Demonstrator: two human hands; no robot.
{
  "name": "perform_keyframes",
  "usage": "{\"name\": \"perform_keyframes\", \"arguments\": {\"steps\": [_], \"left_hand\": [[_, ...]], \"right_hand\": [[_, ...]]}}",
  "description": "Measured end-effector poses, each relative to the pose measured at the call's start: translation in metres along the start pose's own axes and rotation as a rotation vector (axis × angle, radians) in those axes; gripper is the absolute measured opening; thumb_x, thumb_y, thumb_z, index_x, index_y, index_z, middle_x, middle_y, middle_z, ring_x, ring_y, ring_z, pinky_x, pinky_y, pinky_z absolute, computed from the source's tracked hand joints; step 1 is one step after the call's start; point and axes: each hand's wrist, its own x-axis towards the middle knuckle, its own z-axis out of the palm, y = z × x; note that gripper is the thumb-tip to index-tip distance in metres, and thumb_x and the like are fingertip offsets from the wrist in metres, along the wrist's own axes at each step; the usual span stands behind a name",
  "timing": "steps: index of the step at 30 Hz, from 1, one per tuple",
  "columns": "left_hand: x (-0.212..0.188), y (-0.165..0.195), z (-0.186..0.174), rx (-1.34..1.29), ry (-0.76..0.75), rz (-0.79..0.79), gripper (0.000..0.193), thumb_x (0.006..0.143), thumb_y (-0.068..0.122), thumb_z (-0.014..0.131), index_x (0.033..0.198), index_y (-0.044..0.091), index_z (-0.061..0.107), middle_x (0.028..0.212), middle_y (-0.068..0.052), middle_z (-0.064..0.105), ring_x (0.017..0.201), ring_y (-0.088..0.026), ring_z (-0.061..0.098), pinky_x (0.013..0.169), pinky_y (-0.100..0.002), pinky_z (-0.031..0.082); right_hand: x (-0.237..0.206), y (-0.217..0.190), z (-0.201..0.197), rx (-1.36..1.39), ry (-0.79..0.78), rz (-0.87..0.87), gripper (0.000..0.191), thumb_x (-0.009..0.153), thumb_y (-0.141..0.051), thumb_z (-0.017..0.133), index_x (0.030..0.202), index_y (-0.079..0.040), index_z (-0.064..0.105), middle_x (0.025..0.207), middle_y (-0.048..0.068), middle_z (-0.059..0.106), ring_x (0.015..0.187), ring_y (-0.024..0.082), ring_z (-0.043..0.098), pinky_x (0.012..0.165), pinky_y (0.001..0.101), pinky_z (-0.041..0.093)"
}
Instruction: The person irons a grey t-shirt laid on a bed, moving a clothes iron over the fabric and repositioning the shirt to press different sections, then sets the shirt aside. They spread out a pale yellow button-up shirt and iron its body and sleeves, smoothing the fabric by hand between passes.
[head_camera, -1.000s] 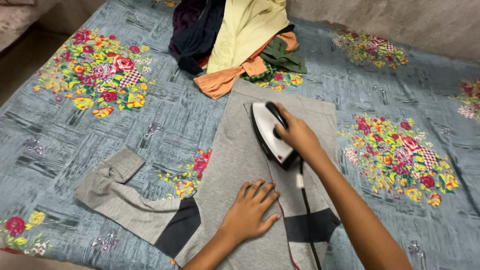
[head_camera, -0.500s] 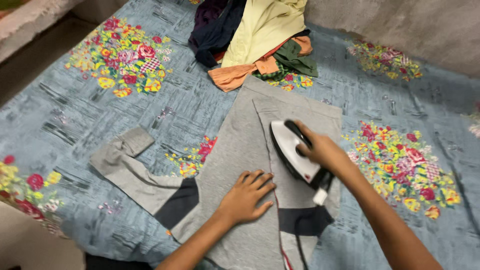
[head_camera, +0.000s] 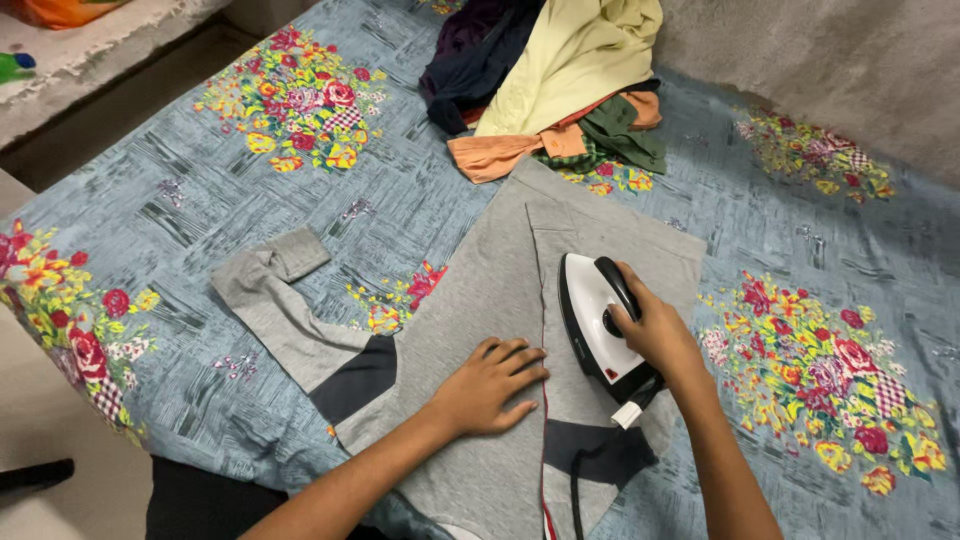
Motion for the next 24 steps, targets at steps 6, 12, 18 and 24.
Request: {"name": "perform_keyframes", "arguments": {"steps": [6,12,18,24], "left_hand": [[-0.001,-0.001,0.002,-0.029,0.004,-0.005,0.048,0.093,0.04,0.063,0.133,0.014,0.063,0.147,-0.01,0.054,0.143,-0.032,0.042,0.115,-0.055,0.031],[-0.002,0.0,0.007,-0.033,0.059,0.019,0.046,0.093,0.037,0.064,0.132,0.014,0.064,0.148,-0.011,0.054,0.142,-0.032,0.043,0.115,-0.054,0.033],[0.0,0.002,0.006,-0.057,0.059,0.023,0.044,0.092,0.036,0.066,0.128,0.01,0.067,0.146,-0.014,0.054,0.141,-0.035,0.042,0.115,-0.056,0.03],[0.003,0.003,0.003,-0.05,0.042,0.028,0.044,0.091,0.035,0.064,0.126,0.009,0.066,0.156,-0.013,0.05,0.142,-0.036,0.041,0.114,-0.054,0.031]], "right_hand": [[0.017,0.012,0.007,0.021,-0.005,-0.013,0.079,0.089,-0.034,0.066,0.16,-0.038,0.033,0.085,0.021,0.074,0.065,0.03,0.073,0.07,0.0433,0.058],[-0.053,0.028,0.008,-0.015,-0.112,-0.054,0.076,0.089,-0.041,0.065,0.158,-0.038,0.033,0.089,0.021,0.075,0.072,0.034,0.075,0.074,0.0444,0.059],[-0.133,0.027,0.007,-0.144,-0.166,0.204,0.078,0.091,-0.044,0.061,0.161,-0.044,0.026,0.087,0.026,0.075,0.084,0.044,0.074,0.078,0.0527,0.056],[-0.04,0.016,0.026,0.011,0.1,-0.106,0.072,0.087,-0.034,0.064,0.154,-0.035,0.038,0.102,0.026,0.073,0.087,0.047,0.071,0.079,0.0533,0.055]]}}
